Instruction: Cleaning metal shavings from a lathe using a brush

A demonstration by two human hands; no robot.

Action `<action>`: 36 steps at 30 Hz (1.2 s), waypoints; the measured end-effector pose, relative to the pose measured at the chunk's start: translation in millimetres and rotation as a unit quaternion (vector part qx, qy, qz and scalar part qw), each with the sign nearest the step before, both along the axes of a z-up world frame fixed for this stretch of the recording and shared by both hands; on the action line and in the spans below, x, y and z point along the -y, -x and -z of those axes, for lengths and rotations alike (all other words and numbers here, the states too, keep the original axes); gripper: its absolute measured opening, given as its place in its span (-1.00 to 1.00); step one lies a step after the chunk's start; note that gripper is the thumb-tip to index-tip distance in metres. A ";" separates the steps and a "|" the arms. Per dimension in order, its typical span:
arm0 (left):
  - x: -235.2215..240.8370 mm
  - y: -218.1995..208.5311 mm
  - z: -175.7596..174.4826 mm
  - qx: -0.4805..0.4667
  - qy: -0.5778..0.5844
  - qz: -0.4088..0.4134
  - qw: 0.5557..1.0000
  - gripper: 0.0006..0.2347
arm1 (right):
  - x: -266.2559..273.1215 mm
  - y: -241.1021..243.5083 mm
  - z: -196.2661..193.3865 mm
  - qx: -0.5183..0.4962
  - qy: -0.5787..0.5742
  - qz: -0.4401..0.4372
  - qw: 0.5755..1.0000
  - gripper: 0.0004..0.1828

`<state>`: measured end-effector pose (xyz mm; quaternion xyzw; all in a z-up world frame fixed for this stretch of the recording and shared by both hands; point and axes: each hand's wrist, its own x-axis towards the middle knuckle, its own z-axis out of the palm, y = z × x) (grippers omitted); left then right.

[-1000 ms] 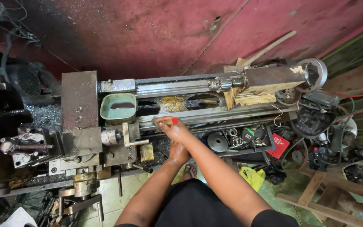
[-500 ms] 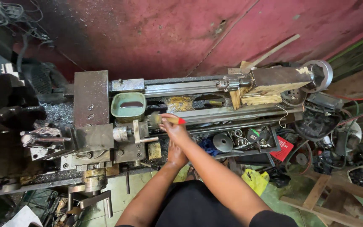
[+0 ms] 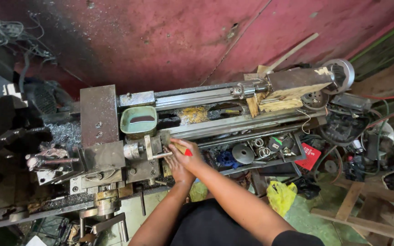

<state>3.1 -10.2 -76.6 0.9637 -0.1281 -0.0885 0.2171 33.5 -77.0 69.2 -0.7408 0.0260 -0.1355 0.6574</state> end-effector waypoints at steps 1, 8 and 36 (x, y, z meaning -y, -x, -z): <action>-0.1 -0.9 -0.9 0.000 0.000 0.004 1.000 -0.04 | 2.0 0.3 -1.0 0.000 0.000 0.004 1.000 -0.73; 2.7 1.9 -7.2 -0.014 -0.003 -0.031 0.999 0.06 | 22.0 15.2 3.7 0.062 0.070 -0.070 0.993 -0.69; 99.0 -4.8 -42.6 0.024 -0.103 0.054 0.993 0.07 | 148.8 43.9 47.6 0.107 0.122 0.102 0.982 -0.76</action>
